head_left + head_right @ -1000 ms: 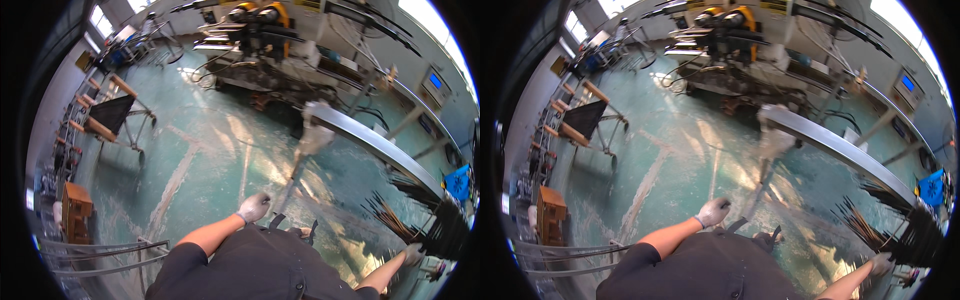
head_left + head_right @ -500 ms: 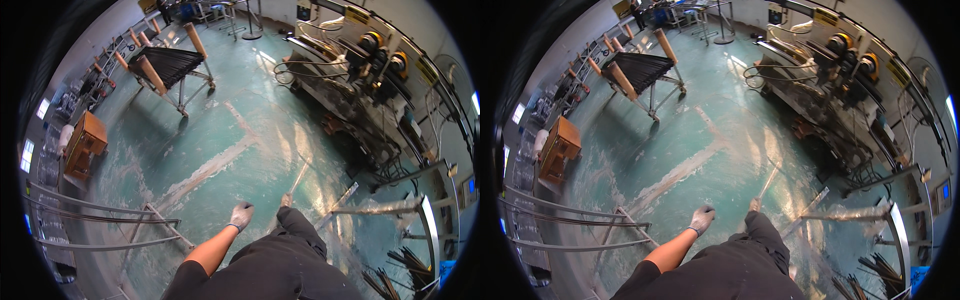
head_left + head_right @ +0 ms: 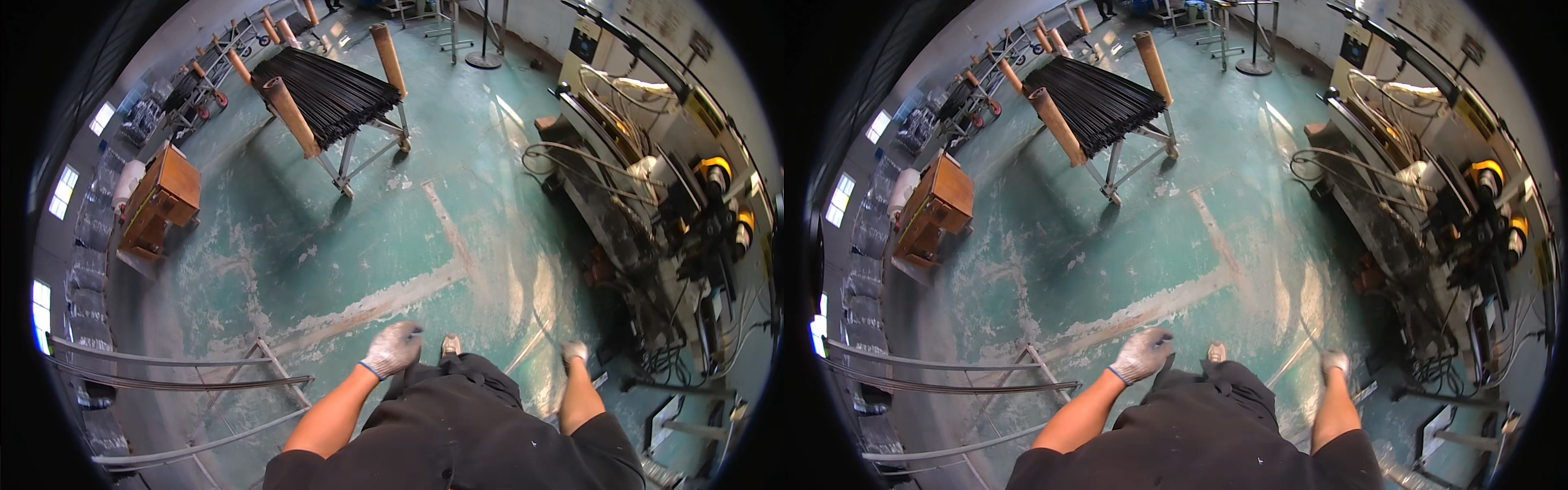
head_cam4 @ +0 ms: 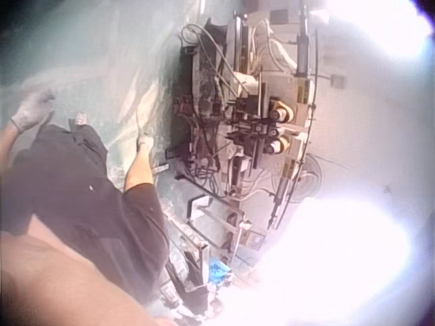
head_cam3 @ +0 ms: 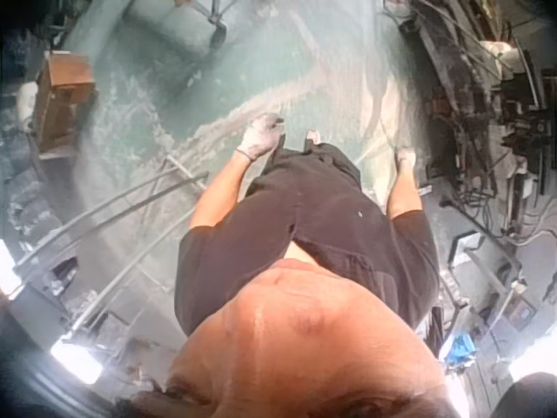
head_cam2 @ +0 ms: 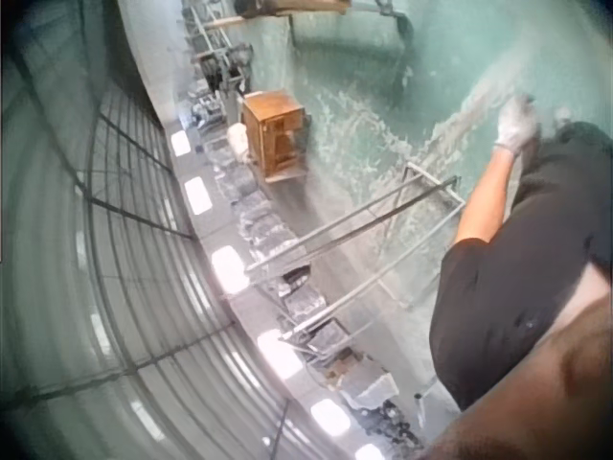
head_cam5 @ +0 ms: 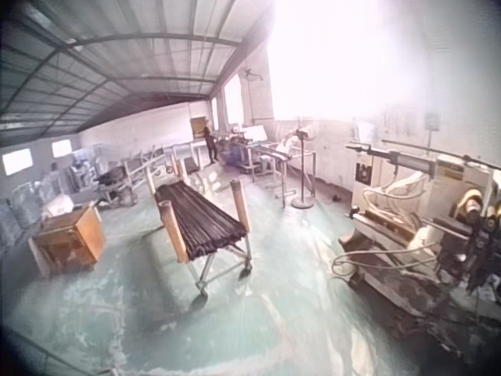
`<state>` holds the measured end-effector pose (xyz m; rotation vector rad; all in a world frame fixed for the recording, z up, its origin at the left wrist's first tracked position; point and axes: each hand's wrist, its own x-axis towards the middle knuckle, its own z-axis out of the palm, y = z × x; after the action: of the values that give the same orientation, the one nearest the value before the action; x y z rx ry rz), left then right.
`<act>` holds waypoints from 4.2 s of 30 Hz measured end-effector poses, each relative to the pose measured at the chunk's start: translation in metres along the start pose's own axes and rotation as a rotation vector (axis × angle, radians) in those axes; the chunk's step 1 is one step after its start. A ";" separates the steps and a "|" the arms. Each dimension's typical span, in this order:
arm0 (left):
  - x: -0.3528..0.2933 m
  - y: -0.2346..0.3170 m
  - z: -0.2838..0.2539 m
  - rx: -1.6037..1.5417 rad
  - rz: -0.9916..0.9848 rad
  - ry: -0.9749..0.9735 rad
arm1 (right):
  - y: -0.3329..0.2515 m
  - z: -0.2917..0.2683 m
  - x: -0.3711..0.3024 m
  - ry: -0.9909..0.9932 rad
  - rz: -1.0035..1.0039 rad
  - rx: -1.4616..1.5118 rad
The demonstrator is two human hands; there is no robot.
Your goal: The person repeatedly feeds bundles of long metal rods into a bending machine, guides them through the rollers, and removes the bent rods. The bent rods are stacked on a nearby rack. The person wears gloves and uses both hands to handle the rods and operate the machine.
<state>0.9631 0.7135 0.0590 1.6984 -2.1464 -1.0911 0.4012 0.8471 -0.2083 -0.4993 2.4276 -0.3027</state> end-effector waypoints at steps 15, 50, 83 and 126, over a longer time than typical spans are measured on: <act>0.334 -0.163 -0.378 -0.232 0.079 0.749 | -0.626 0.147 -0.084 -0.326 -0.675 -0.237; 0.799 -0.322 -0.744 0.623 -0.220 1.030 | -1.475 0.649 -0.164 -0.179 -0.974 -0.710; 0.793 -0.325 -0.738 0.590 -0.231 1.050 | -1.555 0.549 0.006 -0.984 -0.757 -0.506; 0.830 -0.135 -0.522 -1.164 0.242 0.014 | -0.751 0.097 -0.059 0.233 -0.233 -0.299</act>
<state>1.0927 -0.2665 0.1086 0.8474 -1.1494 -1.7073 0.7134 0.1857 -0.0014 -0.9293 2.6583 -0.0966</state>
